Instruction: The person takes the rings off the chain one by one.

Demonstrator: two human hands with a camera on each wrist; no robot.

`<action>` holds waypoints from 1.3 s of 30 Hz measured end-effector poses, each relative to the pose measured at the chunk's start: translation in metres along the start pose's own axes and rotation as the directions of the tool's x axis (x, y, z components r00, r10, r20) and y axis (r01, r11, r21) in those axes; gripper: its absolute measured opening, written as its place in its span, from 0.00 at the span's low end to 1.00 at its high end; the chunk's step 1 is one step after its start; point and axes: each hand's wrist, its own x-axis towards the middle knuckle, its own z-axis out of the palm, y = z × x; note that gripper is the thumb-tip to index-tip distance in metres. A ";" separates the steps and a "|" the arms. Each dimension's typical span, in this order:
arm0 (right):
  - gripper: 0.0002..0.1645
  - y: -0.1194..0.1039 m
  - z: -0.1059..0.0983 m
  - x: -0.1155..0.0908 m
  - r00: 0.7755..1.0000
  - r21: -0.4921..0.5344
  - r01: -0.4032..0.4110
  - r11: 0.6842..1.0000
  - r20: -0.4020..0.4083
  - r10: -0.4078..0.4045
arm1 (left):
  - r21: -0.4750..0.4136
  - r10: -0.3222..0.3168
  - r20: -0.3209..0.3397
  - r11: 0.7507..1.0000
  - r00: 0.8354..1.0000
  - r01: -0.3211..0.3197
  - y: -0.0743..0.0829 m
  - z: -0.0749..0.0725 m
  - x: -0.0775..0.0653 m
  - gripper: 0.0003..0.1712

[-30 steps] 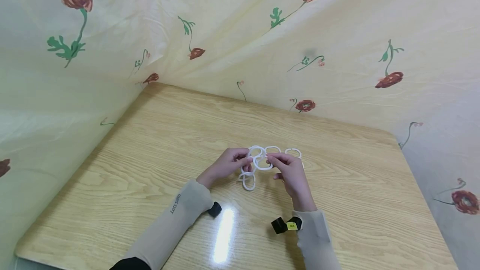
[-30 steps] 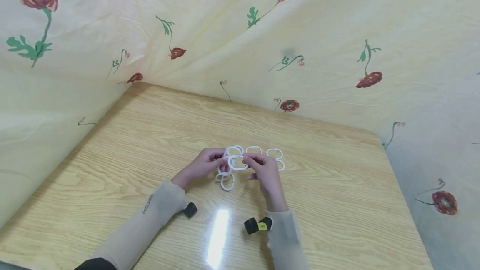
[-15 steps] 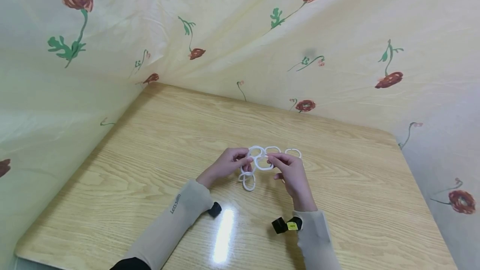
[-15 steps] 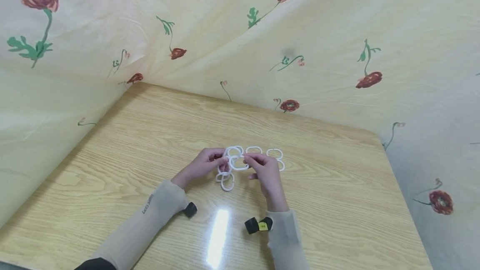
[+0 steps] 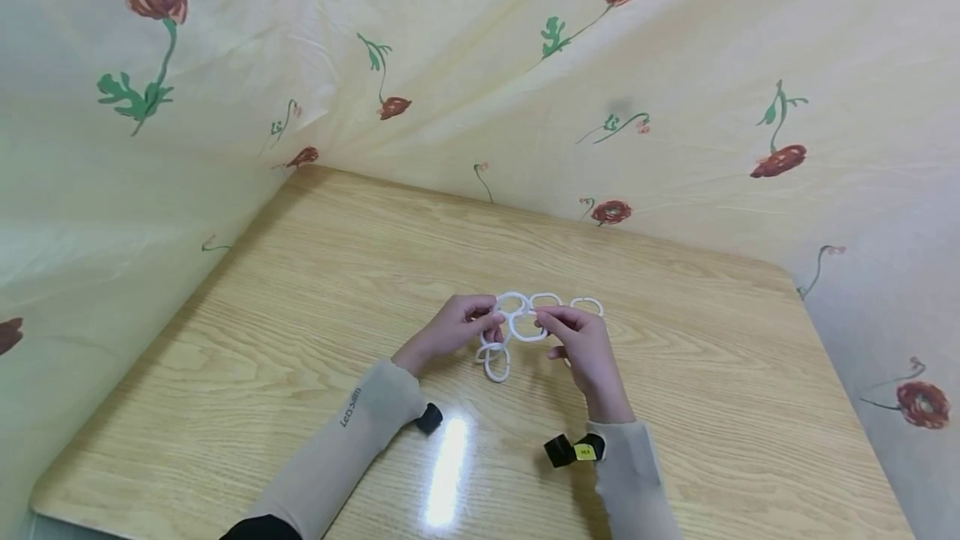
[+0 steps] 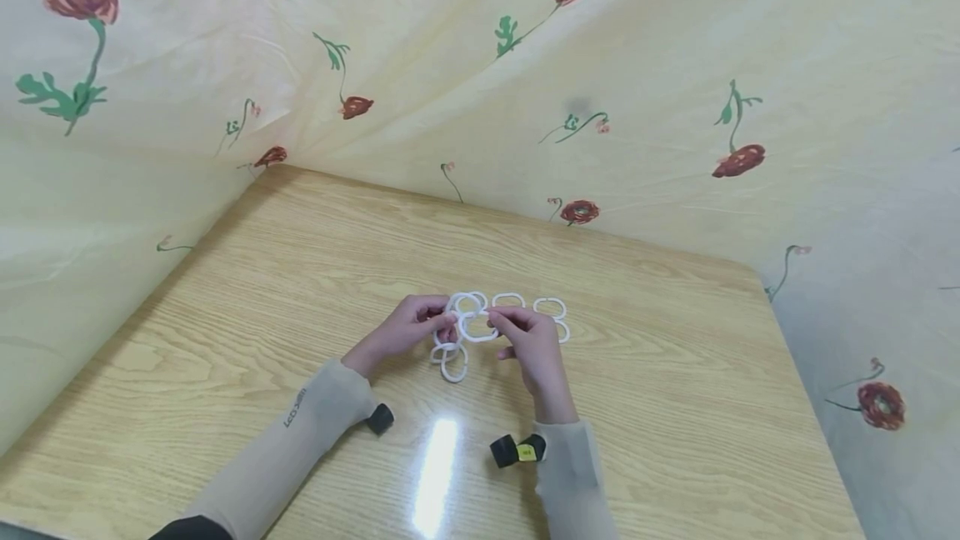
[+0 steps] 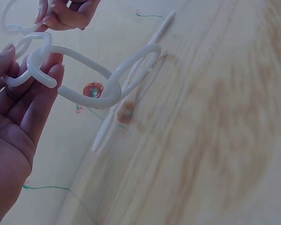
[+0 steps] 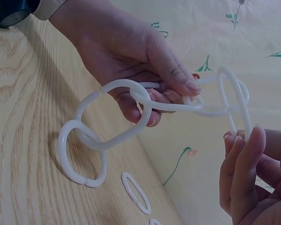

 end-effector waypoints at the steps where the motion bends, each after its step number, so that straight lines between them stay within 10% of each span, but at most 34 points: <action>1: 0.16 0.000 0.000 0.000 1.000 -0.001 0.001 1.000 0.000 -0.001 | -0.002 0.002 0.000 1.000 1.000 -0.002 0.000 0.000 0.000 0.14; 39: 0.09 -0.002 -0.006 -0.001 1.000 -0.031 0.004 1.000 0.007 -0.004 | -0.013 0.013 0.000 1.000 1.000 -0.013 -0.004 -0.002 0.000 0.14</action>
